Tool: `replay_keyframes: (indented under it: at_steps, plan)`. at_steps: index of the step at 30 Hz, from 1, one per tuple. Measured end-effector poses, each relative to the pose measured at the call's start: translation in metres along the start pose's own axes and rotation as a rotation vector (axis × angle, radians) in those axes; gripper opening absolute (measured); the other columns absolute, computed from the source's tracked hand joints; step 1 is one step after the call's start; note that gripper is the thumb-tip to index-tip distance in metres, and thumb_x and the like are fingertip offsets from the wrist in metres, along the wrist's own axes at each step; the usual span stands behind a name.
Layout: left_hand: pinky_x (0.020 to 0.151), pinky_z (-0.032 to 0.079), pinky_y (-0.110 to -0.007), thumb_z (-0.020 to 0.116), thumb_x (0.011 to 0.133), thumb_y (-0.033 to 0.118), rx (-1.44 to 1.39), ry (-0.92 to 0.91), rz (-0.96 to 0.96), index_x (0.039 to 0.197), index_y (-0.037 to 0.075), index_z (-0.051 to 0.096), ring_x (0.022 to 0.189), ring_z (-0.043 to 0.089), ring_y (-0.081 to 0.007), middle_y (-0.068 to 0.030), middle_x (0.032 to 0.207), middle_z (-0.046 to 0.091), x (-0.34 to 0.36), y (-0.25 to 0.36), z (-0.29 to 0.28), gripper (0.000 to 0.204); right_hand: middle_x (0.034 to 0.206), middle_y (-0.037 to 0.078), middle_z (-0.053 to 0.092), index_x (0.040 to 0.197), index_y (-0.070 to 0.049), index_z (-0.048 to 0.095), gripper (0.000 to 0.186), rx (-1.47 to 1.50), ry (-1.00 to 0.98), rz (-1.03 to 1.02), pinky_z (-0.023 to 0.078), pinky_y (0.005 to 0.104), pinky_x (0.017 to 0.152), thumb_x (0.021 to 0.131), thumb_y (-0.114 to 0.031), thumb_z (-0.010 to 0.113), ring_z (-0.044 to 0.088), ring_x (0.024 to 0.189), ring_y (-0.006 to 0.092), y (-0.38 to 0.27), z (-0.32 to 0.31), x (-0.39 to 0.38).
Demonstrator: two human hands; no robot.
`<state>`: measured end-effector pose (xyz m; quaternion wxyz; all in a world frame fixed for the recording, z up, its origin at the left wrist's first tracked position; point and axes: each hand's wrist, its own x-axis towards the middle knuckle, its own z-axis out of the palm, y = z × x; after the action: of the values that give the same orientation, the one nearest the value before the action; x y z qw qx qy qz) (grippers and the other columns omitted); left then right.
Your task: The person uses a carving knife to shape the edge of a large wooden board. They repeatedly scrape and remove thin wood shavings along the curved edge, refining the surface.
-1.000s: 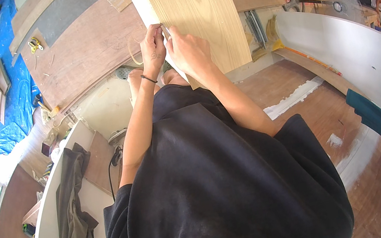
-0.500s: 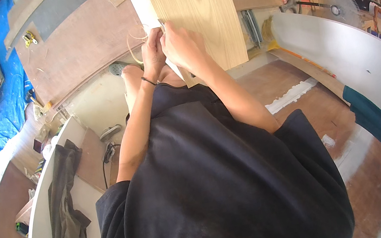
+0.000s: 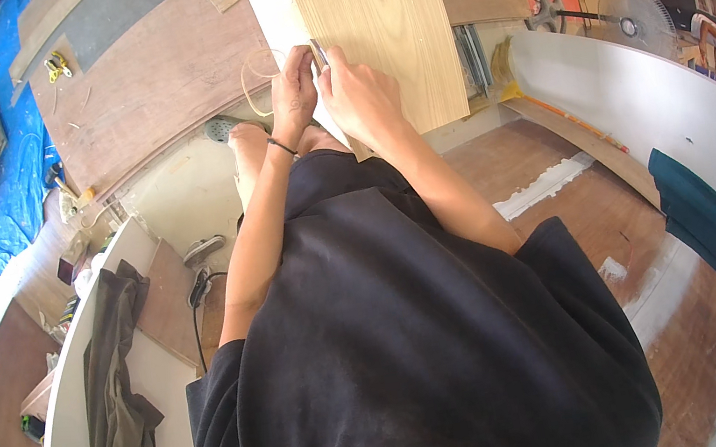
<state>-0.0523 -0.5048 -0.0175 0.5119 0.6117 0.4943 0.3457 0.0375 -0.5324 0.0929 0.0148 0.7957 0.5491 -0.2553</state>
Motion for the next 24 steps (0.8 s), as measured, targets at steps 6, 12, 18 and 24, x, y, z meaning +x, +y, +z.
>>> replay_keyframes:
  at_steps: [6, 12, 18, 24]
  plan:
    - [0.06, 0.045, -0.045, 0.048, 0.094, 0.01, -0.006, 0.002, 0.007, 0.103, 0.007, 0.056, 0.071, 0.06, -0.0429, -0.0232, 0.073, 0.06, -0.0002, -0.0018, 0.0001, 0.013, 0.069, 0.023, 0.063, 0.108, -0.006, 0.05, 0.025, -0.014, -0.003, 0.004, 0.048, 0.0525, 0.064, 0.096, -0.027, 0.043, 0.063, 0.069, 0.0425, -0.0009, 0.0009, 0.0039]
    - [0.059, 0.046, -0.046, 0.048, 0.094, 0.01, -0.002, -0.003, 0.006, 0.104, 0.008, 0.055, 0.071, 0.061, -0.0428, -0.023, 0.072, 0.06, 0.0008, -0.0018, 0.0018, 0.013, 0.071, 0.023, 0.064, 0.109, -0.005, 0.05, 0.027, -0.008, -0.008, 0.013, 0.048, 0.0527, 0.066, 0.096, -0.027, 0.043, 0.064, 0.071, 0.0429, 0.0001, 0.0017, 0.0056]
    - [0.058, 0.046, -0.046, 0.048, 0.094, 0.01, 0.002, -0.016, 0.004, 0.104, 0.008, 0.055, 0.07, 0.061, -0.0427, -0.0232, 0.072, 0.06, 0.0024, -0.0046, 0.0016, 0.013, 0.071, 0.023, 0.064, 0.112, -0.006, 0.05, 0.028, -0.037, -0.017, 0.011, 0.049, 0.0527, 0.066, 0.096, -0.027, 0.042, 0.064, 0.072, 0.0428, -0.0026, -0.001, 0.0066]
    - [0.058, 0.046, -0.045, 0.048, 0.094, 0.008, -0.024, -0.004, 0.032, 0.103, 0.007, 0.055, 0.071, 0.061, -0.0422, -0.022, 0.073, 0.061, 0.0009, -0.0062, 0.0031, 0.012, 0.07, 0.023, 0.064, 0.11, -0.005, 0.049, 0.027, -0.069, -0.038, 0.005, 0.049, 0.0522, 0.066, 0.096, -0.026, 0.042, 0.064, 0.07, 0.0421, -0.0054, -0.0018, 0.0066]
